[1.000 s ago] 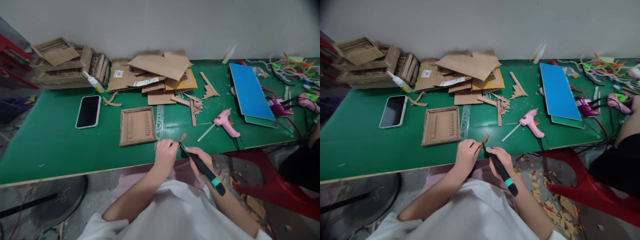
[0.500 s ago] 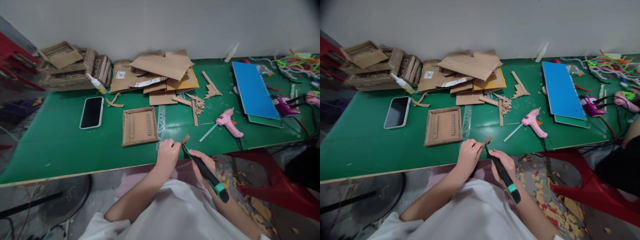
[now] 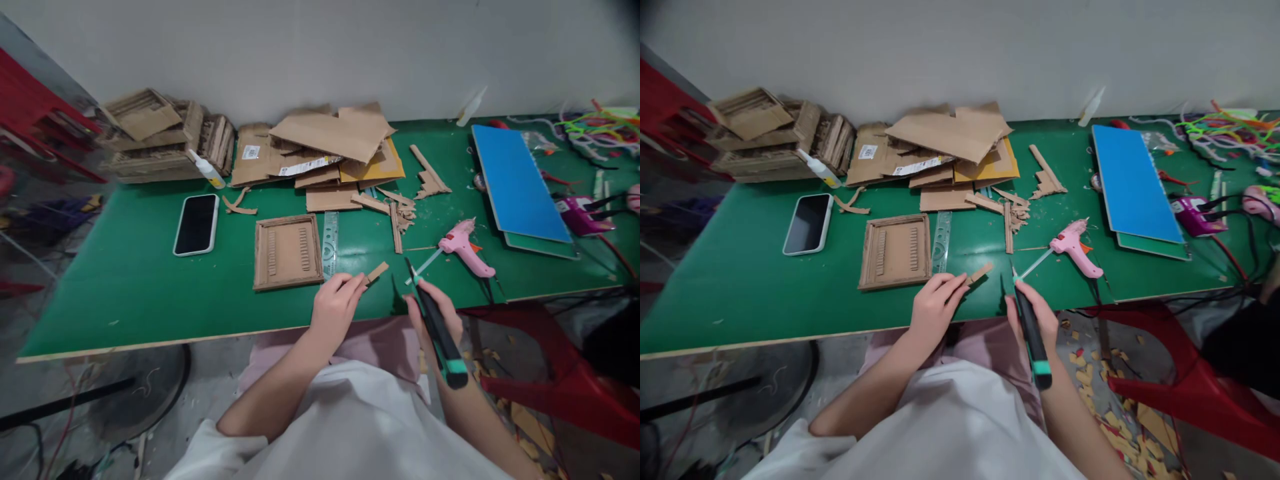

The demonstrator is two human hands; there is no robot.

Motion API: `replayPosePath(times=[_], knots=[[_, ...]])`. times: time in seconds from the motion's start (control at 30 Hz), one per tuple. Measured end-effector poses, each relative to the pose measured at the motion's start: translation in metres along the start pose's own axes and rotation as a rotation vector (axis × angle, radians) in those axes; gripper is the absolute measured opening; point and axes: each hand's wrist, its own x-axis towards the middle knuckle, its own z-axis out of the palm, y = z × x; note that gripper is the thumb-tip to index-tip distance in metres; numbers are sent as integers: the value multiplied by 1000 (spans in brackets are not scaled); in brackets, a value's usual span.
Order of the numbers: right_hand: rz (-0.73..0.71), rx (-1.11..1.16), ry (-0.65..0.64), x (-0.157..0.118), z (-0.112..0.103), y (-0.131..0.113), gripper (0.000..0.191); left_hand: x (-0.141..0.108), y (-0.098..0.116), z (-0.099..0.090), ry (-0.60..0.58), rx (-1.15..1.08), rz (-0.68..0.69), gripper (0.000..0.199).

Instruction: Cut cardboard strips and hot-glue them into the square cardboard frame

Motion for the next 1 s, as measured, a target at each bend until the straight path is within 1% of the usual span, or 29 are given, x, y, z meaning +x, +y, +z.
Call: replayPosePath(times=[0.03,0.07,0.1,0.13,0.2,0.27,0.37,0.43,0.5,0.53,0.6,0.63,0.7,0.77,0.8,0.83,0.9,1.0], knots=[[-50,-90,-3,9,2,4,39,4,0,-6,21,-43,-13,20],[-118,-156,-69,19,6,8,43,8,-2,-12,47,-73,-20,19],[-212,-216,-175,29,10,10,45,13,-4,-19,79,-88,-20,18],[-261,-218,-240,40,15,12,44,18,-7,-27,110,-87,-15,17],[-339,-246,-318,60,26,11,46,29,-14,-40,152,-73,-16,16],[-464,-386,-392,78,39,8,48,39,-22,-50,151,-95,-49,14],[-571,-552,-413,101,60,3,47,54,-32,-58,64,-223,-147,11],[-600,-609,-408,113,74,2,47,65,-37,-61,-18,-335,-227,13],[-616,-643,-408,121,85,3,47,76,-41,-64,-87,-408,-273,18],[-619,-658,-409,124,89,3,48,82,-43,-65,-115,-411,-266,20],[-599,-680,-396,128,92,1,51,92,-46,-69,-149,-360,-197,20],[-574,-672,-372,129,91,-3,53,96,-48,-70,-154,-321,-157,19],[-511,-572,-272,129,88,-15,54,101,-53,-71,-148,-246,-99,16],[-483,-341,-118,129,86,-33,46,101,-58,-70,-138,-192,-77,15],[-508,-216,-84,128,87,-41,41,101,-60,-68,-135,-168,-69,15],[-561,-129,-92,128,89,-49,38,100,-62,-67,-133,-148,-60,15],[-679,-65,-180,125,98,-58,31,97,-66,-64,-124,-119,-40,14],[-729,-51,-232,121,113,-57,20,93,-69,-62,-104,-86,-26,12]])
